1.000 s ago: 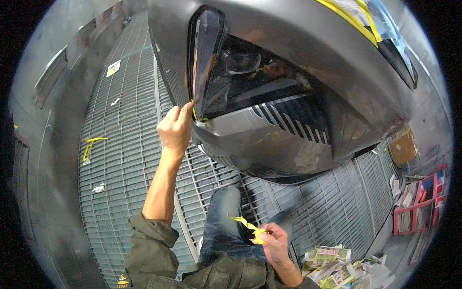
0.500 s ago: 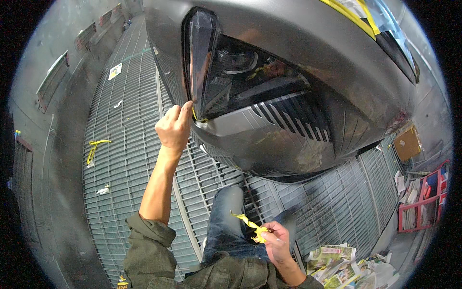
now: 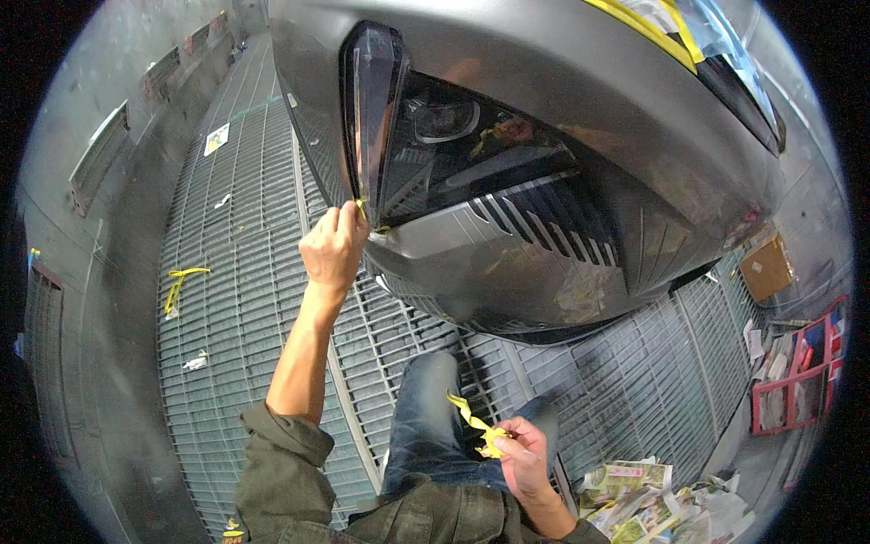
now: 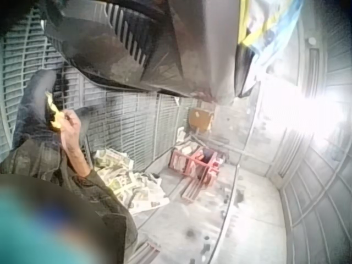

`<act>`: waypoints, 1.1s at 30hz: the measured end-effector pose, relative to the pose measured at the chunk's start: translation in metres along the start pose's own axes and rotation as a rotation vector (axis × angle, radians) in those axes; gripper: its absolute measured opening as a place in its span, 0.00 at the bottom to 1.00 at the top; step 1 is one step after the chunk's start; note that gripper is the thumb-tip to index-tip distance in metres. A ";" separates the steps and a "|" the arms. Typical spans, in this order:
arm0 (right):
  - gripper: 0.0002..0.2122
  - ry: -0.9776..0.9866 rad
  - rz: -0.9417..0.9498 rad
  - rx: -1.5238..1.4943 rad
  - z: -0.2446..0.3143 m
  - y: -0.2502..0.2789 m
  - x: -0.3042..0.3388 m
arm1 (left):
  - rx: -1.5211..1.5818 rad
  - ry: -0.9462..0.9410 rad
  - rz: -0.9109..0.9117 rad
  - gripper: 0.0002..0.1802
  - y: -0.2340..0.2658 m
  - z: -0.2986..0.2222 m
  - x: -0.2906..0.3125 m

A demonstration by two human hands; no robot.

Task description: The person removes newspaper and yellow masking tape from the front bumper and headlight area of a silver car. They peel off the tape strips by hand and gather the debris.

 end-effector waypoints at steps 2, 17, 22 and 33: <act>0.06 0.011 -0.015 0.030 -0.001 0.000 0.000 | 0.045 0.033 0.017 0.06 0.001 0.001 0.009; 0.06 0.022 0.028 0.039 -0.001 -0.009 0.006 | 0.586 0.642 0.254 0.03 0.015 0.004 0.082; 0.06 0.022 0.033 0.026 0.002 -0.006 0.012 | 0.404 0.491 0.172 0.13 0.031 0.014 0.058; 0.05 0.070 0.032 0.028 0.005 -0.007 0.017 | 0.219 0.598 0.345 0.12 -0.011 0.031 0.041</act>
Point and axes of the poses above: each hand's wrist, its own x-axis away from the middle knuckle, its own y-axis out of the back of the hand, z = x × y, the point moved 9 cm from there along -x, towards the middle knuckle, and after that the axes turned 8 degrees about y, right-handed, at the moved point
